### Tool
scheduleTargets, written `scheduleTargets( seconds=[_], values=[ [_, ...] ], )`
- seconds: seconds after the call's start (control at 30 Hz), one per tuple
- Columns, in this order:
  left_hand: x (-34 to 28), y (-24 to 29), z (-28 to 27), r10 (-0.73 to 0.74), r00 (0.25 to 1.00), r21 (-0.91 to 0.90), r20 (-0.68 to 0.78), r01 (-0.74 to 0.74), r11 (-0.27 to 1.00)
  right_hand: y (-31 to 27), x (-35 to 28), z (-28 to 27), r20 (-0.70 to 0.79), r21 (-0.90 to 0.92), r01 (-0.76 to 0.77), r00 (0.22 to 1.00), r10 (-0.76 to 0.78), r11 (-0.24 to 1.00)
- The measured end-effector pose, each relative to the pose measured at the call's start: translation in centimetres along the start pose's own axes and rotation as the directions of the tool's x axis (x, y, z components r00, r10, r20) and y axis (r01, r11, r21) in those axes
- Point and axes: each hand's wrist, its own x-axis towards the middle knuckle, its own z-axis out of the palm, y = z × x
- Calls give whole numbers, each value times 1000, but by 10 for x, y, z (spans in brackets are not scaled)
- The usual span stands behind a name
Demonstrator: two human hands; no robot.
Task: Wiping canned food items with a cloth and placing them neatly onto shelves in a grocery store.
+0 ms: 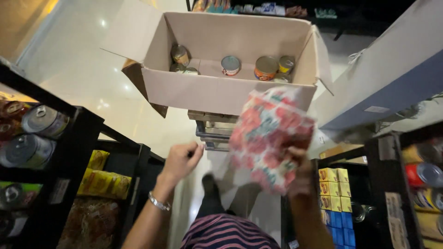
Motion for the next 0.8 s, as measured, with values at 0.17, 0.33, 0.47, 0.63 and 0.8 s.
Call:
scheduleTargets(
  seconds=[0.17,0.33,0.47,0.63,0.8],
  values=[
    [99,6,-57,195,979,74,-62,-190,979,-77,70,55,137,-202,205,974,-180,958],
    [226,-11,-95,466,882,269,-64,-435,860,-129,198,150,454,-351,291,884,-110,890],
    [314,-70,-82,54,933,337,356,-182,924,-111,307,182,346,-886,196,882,319,420],
    [396,-235,15,-258,890,657,377,-61,752,-51,374,220,101,-987,7,799,592,159],
    [412,-306,80,-315,935,914,165,-24,406,38,431,196,4,-808,-399,731,682,433]
  ],
)
